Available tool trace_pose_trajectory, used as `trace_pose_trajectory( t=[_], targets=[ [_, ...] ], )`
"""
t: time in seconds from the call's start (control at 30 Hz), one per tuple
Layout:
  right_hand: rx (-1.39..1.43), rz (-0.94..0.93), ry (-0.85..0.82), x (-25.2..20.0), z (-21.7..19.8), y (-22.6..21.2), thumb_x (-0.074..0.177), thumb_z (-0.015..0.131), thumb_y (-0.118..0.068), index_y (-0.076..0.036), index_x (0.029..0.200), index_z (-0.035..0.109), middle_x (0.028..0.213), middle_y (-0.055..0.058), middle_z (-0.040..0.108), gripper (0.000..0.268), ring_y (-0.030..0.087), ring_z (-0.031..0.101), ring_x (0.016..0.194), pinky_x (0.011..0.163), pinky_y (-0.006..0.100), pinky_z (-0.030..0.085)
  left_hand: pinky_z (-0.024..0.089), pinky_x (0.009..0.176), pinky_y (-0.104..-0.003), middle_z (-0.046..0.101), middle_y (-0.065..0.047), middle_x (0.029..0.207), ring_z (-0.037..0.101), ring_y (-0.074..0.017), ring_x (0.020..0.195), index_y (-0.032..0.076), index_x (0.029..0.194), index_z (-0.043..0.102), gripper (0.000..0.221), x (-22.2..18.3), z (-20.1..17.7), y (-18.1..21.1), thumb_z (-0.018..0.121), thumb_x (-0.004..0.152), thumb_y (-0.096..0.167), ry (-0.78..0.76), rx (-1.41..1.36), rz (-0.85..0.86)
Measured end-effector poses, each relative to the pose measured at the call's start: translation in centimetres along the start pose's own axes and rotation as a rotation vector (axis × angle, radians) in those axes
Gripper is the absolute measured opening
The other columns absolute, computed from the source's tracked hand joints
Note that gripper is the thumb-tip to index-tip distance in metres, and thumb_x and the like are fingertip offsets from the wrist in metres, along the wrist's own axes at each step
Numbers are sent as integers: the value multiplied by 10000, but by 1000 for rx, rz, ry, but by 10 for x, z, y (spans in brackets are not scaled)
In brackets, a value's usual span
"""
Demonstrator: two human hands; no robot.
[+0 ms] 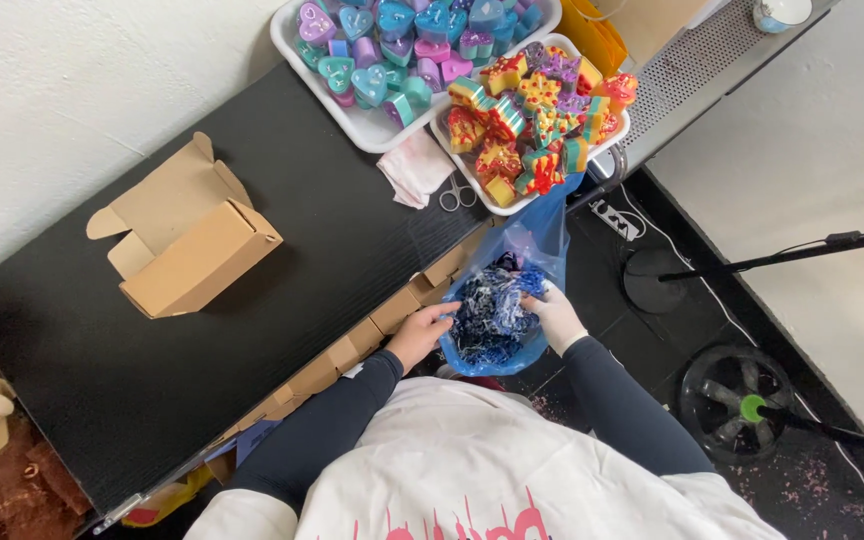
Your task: Assembling cardboard boxes and filling them with colorful heart-shaped wax melts.
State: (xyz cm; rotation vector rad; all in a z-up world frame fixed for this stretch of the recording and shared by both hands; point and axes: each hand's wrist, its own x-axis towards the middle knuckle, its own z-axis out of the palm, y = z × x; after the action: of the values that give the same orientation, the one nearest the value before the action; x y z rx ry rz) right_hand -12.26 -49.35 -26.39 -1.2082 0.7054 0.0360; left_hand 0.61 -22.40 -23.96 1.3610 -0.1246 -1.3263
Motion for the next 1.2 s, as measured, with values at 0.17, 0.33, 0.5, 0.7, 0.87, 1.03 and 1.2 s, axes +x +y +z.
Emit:
trace_pose_trajectory(
  t=[0.17, 0.33, 0.5, 0.7, 0.87, 1.03, 1.2],
  targets=[
    [-266, -351, -15, -34, 23, -35, 878, 541, 51, -47, 1191, 651, 1129, 75, 701, 346, 211, 646, 1045, 921, 320, 520, 430, 937, -392, 526, -128, 1212, 484, -223, 1109, 143, 1536, 536, 528, -4, 6, 5, 626, 1017, 167, 63, 240, 200],
    [-393, -398, -118, -31, 35, -11, 912, 541, 59, 10, 1167, 636, 1087, 83, 718, 276, 214, 665, 992, 882, 341, 535, 419, 1069, -442, 471, -205, 1413, 474, -343, 1316, 175, 1537, 402, 840, -41, 37, 66, 809, 807, 255, 118, 650, 365],
    [339, 7, -66, -17, 57, 9, 962, 524, -10, 19, 1204, 632, 1079, 105, 727, 266, 192, 696, 922, 877, 356, 548, 512, 954, -429, 566, -175, 1200, 622, -338, 1111, 166, 1394, 575, 729, -47, 51, 79, 840, 747, 372, 268, 830, 290],
    [624, -47, -54, -9, 66, 45, 1005, 486, -290, -34, 1357, 591, 1388, 92, 627, 447, 195, 629, 1220, 1059, 306, 474, 520, 815, -479, 648, -167, 988, 652, -362, 942, 60, 971, 747, 325, -35, 45, 58, 803, 805, 333, 383, 958, 337],
    [-396, -476, -201, -34, 68, 0, 908, 688, -132, -58, 1358, 547, 1407, 94, 578, 478, 212, 545, 1256, 1066, 330, 422, 550, 820, -446, 714, -145, 985, 696, -331, 930, 81, 987, 762, 270, -20, 29, 21, 752, 820, 292, 432, 830, 320],
    [-453, -202, 56, -21, 66, -18, 911, 653, -128, -40, 1320, 621, 1181, 80, 684, 419, 172, 614, 1063, 970, 320, 477, 538, 831, -448, 743, -144, 1054, 686, -345, 974, 68, 1003, 777, 327, -34, 40, 48, 763, 772, 299, 442, 821, 535],
    [305, -13, -46, 9, 44, -14, 995, 543, -100, 5, 1239, 648, 1172, 74, 706, 285, 178, 638, 1067, 985, 337, 472, 529, 839, -469, 667, -202, 1015, 665, -367, 942, 22, 954, 765, 397, -36, 41, 50, 791, 814, 393, 418, 1022, 277]
  ],
)
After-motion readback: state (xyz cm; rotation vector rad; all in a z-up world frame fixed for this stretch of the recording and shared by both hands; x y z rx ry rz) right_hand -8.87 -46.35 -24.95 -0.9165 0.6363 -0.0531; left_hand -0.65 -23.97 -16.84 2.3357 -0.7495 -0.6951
